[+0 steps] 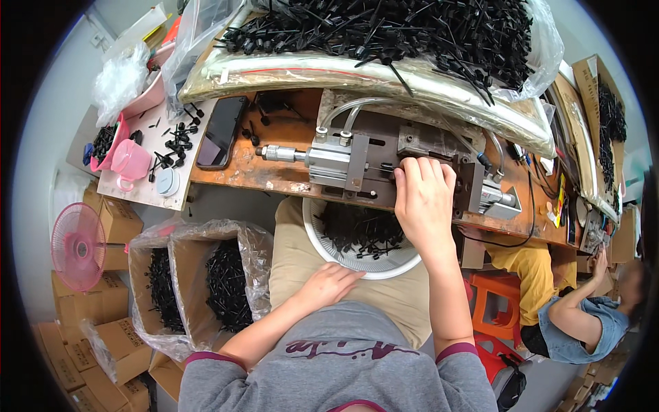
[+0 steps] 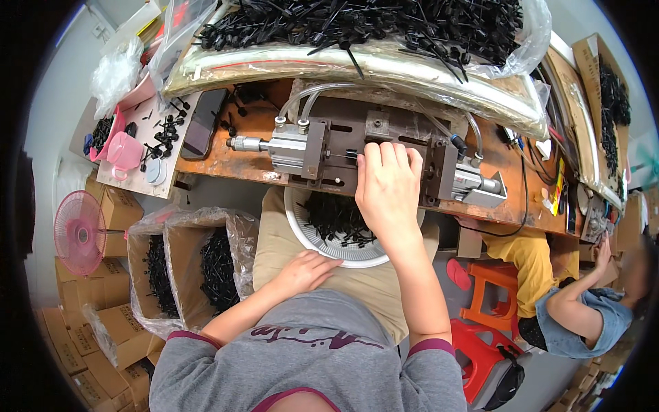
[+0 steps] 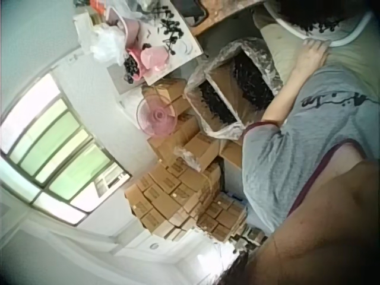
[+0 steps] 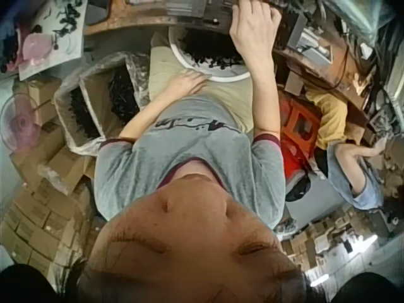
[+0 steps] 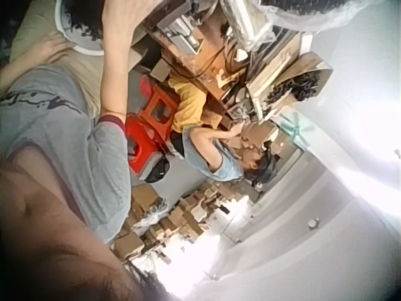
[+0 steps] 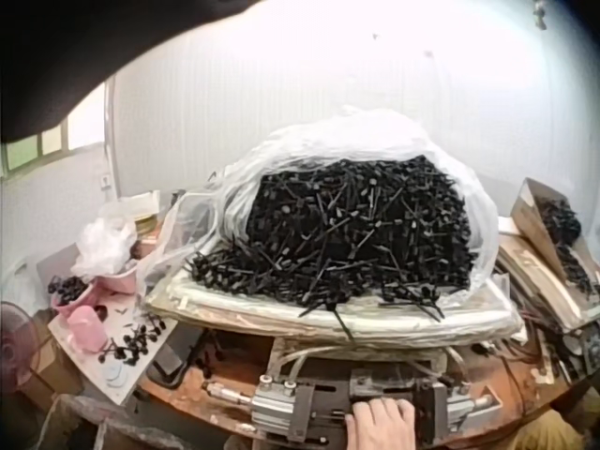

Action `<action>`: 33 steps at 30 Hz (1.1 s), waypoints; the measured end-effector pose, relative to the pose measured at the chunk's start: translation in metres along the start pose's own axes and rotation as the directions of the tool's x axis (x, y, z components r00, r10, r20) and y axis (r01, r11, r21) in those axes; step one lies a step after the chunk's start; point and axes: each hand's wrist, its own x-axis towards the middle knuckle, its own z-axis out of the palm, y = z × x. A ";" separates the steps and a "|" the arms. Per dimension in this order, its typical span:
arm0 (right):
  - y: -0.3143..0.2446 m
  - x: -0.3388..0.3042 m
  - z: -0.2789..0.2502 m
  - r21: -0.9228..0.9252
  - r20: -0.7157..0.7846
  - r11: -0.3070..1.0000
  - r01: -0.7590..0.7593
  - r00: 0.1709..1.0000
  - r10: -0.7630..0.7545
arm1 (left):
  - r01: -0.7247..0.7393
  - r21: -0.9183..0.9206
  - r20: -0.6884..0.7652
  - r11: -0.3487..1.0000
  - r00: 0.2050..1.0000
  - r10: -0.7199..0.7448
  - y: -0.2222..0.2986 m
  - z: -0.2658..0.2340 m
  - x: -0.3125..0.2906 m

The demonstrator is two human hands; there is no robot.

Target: The recorder is assembling small black mechanical or electrical components using a manual press tool.

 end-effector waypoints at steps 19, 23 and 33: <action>0.023 -0.002 -0.068 0.495 -0.006 0.832 0.250 0.959 -0.285 | 0.069 -0.851 -0.161 0.521 0.909 -0.384 0.076 -0.144 0.113; 0.027 0.008 -0.066 0.519 -0.050 0.780 0.350 0.923 -0.381 | 0.054 -0.760 -0.184 0.648 0.938 -0.294 0.064 -0.150 0.122; 0.035 0.086 -0.036 0.171 -0.316 0.944 0.281 0.924 -0.217 | -0.043 -0.125 -0.391 0.991 0.920 -0.010 0.058 -0.107 0.138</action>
